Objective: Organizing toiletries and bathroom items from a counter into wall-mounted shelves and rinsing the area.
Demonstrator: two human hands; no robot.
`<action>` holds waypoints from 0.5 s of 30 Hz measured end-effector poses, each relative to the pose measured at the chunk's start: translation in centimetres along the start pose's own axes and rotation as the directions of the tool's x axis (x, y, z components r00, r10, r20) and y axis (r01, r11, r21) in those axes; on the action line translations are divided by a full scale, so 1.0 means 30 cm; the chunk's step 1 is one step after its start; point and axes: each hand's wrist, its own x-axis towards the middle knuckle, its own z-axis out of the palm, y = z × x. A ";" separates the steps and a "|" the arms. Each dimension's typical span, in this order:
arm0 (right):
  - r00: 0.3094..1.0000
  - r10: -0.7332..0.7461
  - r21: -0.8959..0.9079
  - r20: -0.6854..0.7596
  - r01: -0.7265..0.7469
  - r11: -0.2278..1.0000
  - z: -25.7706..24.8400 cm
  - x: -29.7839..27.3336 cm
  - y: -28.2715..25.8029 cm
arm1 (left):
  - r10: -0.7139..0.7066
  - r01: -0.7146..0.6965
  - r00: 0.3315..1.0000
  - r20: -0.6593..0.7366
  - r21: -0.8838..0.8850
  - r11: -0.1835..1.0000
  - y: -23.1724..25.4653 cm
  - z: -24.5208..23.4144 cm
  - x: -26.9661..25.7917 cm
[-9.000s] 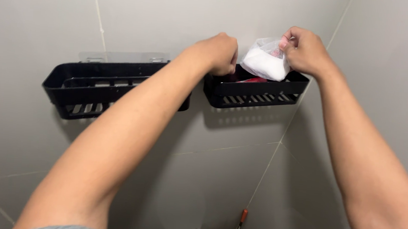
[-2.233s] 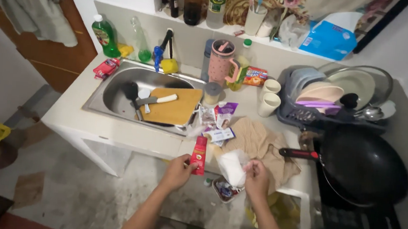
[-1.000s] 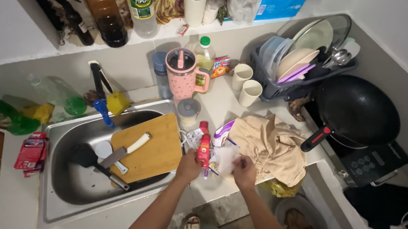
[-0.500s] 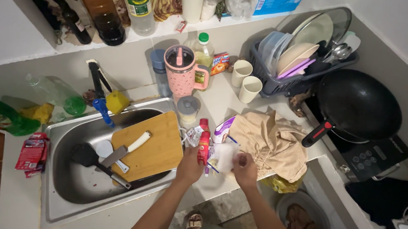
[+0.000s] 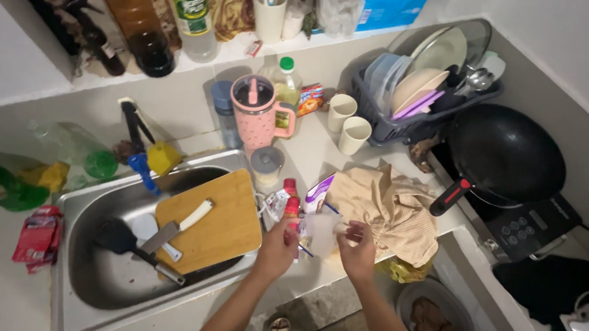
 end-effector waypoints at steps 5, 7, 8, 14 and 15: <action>0.992 0.112 0.178 0.051 -0.120 0.977 -0.123 -0.001 -0.129 | 0.134 -0.119 0.983 0.129 -0.115 0.986 0.188 0.001 0.003; 0.988 0.144 0.264 0.058 -0.155 0.952 -0.199 -0.010 -0.185 | 0.160 -0.127 0.966 0.201 -0.167 0.978 0.269 0.020 0.019; 0.987 0.152 0.283 0.055 -0.162 0.946 -0.243 -0.017 -0.209 | 0.157 -0.108 0.959 0.237 -0.210 0.972 0.310 0.037 0.025; 0.988 0.112 0.420 -0.106 -0.058 0.906 -0.503 -0.101 -0.330 | 0.269 -0.045 0.835 0.479 -0.429 0.902 0.517 0.230 -0.003; 0.987 0.092 0.446 -0.133 -0.024 0.895 -0.550 -0.120 -0.343 | 0.307 -0.032 0.806 0.506 -0.481 0.876 0.538 0.274 -0.017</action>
